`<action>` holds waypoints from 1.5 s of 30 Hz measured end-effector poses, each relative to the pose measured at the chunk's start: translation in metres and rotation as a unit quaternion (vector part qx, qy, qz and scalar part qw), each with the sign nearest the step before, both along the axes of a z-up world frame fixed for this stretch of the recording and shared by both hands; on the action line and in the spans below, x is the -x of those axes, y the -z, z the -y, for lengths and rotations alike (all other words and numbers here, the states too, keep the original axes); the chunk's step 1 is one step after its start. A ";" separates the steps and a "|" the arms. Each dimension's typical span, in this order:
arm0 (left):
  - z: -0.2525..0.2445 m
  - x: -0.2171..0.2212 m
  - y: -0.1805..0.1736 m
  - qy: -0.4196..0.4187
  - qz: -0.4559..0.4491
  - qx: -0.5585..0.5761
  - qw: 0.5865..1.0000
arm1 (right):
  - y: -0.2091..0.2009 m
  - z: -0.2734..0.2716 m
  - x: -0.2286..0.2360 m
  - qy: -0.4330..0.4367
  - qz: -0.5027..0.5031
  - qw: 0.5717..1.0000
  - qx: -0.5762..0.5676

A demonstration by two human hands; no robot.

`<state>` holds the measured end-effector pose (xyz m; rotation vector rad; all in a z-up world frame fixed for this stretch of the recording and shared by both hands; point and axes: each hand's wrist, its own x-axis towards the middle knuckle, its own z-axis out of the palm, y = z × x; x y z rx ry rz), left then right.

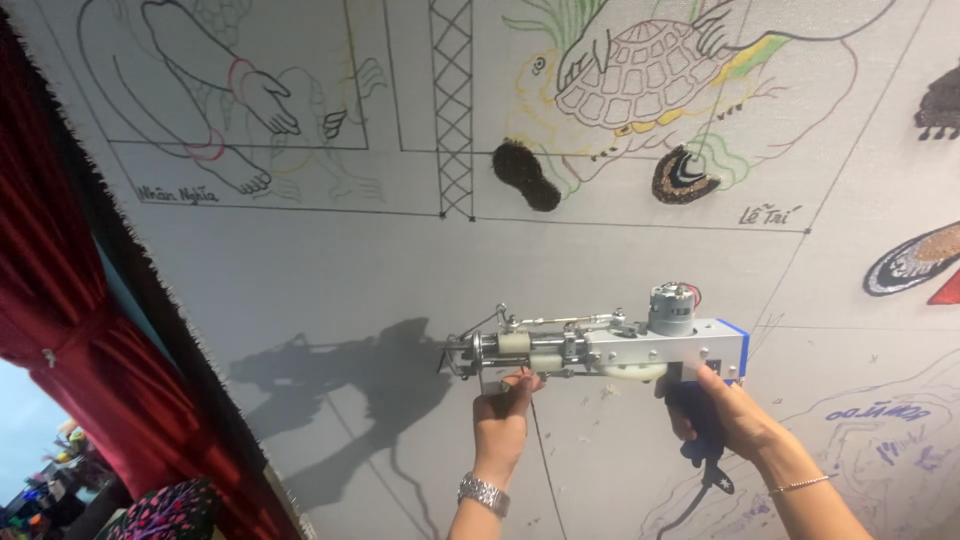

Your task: Using an electric tufting gun to weave yarn into a vertical canvas to create a rug pattern.

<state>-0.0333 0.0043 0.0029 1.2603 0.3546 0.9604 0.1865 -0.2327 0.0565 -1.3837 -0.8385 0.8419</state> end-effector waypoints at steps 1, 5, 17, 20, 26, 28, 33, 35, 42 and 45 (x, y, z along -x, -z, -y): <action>0.001 0.002 -0.003 0.013 0.002 0.003 1.000 | -0.002 0.001 0.002 0.007 0.004 1.000 0.005; 0.004 0.012 -0.012 0.025 -0.009 0.008 1.000 | -0.001 0.004 0.009 0.011 -0.001 1.000 0.008; 0.014 0.019 -0.026 0.059 -0.006 -0.002 0.998 | -0.008 0.022 0.030 0.075 -0.045 0.996 0.036; 0.021 0.021 -0.037 0.058 -0.051 0.009 0.997 | -0.005 0.028 0.029 0.086 -0.043 0.995 0.025; 0.023 0.018 -0.049 0.056 -0.081 0.026 0.995 | -0.002 0.033 0.025 0.116 -0.081 0.990 0.019; 0.020 0.012 -0.046 0.051 -0.082 0.032 0.995 | -0.003 0.033 0.027 0.143 -0.078 0.987 0.012; 0.009 -0.003 -0.019 0.024 -0.051 -0.021 0.998 | -0.004 0.031 0.028 0.133 -0.081 0.988 0.001; 0.011 0.002 -0.026 0.008 -0.042 -0.048 0.998 | -0.004 0.029 0.027 0.131 -0.082 0.988 -0.006; 0.010 -0.002 -0.028 0.025 -0.128 0.012 0.991 | -0.001 0.029 0.023 0.102 -0.087 0.991 -0.027; 0.017 0.002 -0.048 0.030 -0.131 -0.002 0.991 | 0.001 0.031 0.020 0.103 -0.098 0.989 -0.029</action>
